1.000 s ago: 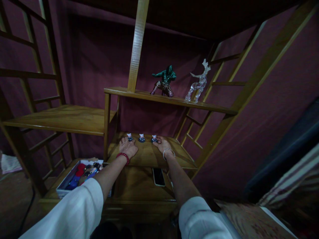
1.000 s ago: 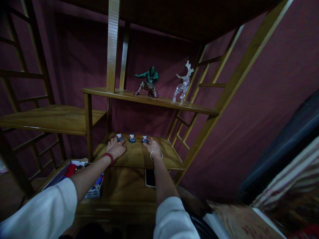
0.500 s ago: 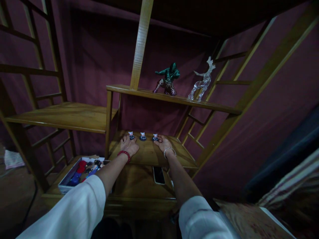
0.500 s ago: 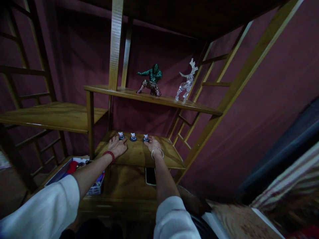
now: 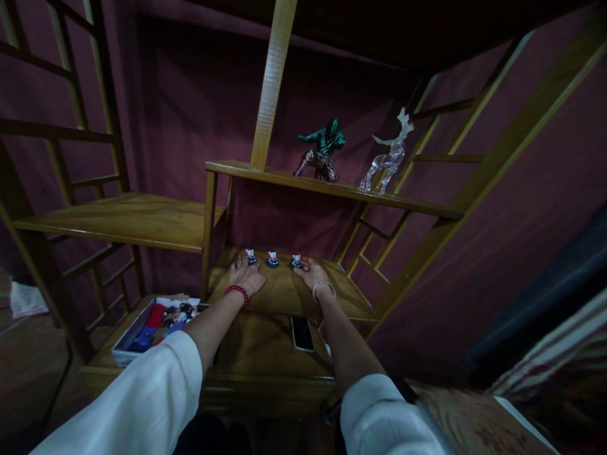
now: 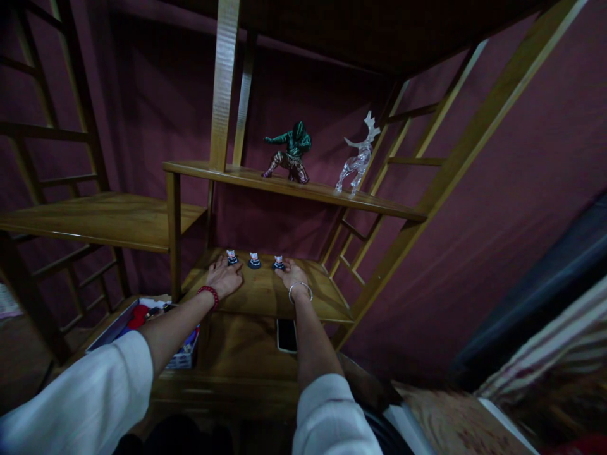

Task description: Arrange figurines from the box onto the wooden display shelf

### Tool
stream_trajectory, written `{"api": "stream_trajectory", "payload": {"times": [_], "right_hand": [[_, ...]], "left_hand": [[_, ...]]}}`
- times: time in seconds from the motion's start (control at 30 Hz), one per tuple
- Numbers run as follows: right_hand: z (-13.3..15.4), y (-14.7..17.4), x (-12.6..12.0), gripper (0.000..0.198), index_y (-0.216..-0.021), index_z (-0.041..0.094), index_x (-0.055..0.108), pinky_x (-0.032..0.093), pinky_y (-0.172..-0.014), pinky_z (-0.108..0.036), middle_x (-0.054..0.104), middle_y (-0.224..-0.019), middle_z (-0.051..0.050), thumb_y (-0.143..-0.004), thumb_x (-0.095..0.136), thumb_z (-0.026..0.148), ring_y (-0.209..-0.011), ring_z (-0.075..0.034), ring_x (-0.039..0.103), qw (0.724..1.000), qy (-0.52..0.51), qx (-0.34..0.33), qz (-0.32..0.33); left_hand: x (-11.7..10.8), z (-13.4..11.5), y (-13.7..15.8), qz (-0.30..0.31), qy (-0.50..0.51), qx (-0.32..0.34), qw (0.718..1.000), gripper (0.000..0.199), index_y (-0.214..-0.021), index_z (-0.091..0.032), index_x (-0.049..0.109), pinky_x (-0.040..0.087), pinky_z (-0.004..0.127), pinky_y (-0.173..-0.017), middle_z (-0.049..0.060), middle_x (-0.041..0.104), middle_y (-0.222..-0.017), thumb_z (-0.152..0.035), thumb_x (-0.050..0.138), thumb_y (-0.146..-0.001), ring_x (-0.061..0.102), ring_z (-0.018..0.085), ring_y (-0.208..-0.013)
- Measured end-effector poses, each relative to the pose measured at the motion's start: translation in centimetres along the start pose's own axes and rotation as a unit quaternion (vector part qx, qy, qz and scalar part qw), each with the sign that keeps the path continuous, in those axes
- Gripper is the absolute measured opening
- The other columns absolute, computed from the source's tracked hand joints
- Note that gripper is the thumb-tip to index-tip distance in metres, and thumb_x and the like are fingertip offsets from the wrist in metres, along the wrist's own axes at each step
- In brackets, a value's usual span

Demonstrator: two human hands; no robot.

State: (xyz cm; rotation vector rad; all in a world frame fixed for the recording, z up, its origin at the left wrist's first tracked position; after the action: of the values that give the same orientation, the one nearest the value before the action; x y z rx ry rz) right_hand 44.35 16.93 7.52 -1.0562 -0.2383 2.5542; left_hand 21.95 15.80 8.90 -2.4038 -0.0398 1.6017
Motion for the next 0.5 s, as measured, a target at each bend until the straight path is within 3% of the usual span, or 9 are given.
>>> {"api": "stream_trajectory", "payload": {"times": [0.5], "right_hand": [[1.5, 1.0, -0.4, 0.044, -0.112, 0.022, 0.05, 0.044, -0.082, -0.028, 0.063, -0.107, -0.004, -0.07, 0.063, 0.028, -0.093, -0.015, 0.06, 1.0, -0.001, -0.013, -0.008]], "left_hand": [[-0.1, -0.2, 0.3, -0.004, -0.031, -0.006, 1.0, 0.042, -0.117, -0.033, 0.053, 0.017, 0.04, -0.101, 0.003, 0.033, -0.139, -0.036, 0.041, -0.077, 0.024, 0.027, -0.128]]}}
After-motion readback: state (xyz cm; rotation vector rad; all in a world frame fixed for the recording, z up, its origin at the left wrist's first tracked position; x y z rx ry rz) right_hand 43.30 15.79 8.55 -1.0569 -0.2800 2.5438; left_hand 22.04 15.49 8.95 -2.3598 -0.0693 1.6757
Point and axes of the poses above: each hand's wrist, its own y-axis away from the middle knuckle, its own x-axis out of the palm, z = x × y, the point moved 1 cm from there along -y, towards the middle knuckle
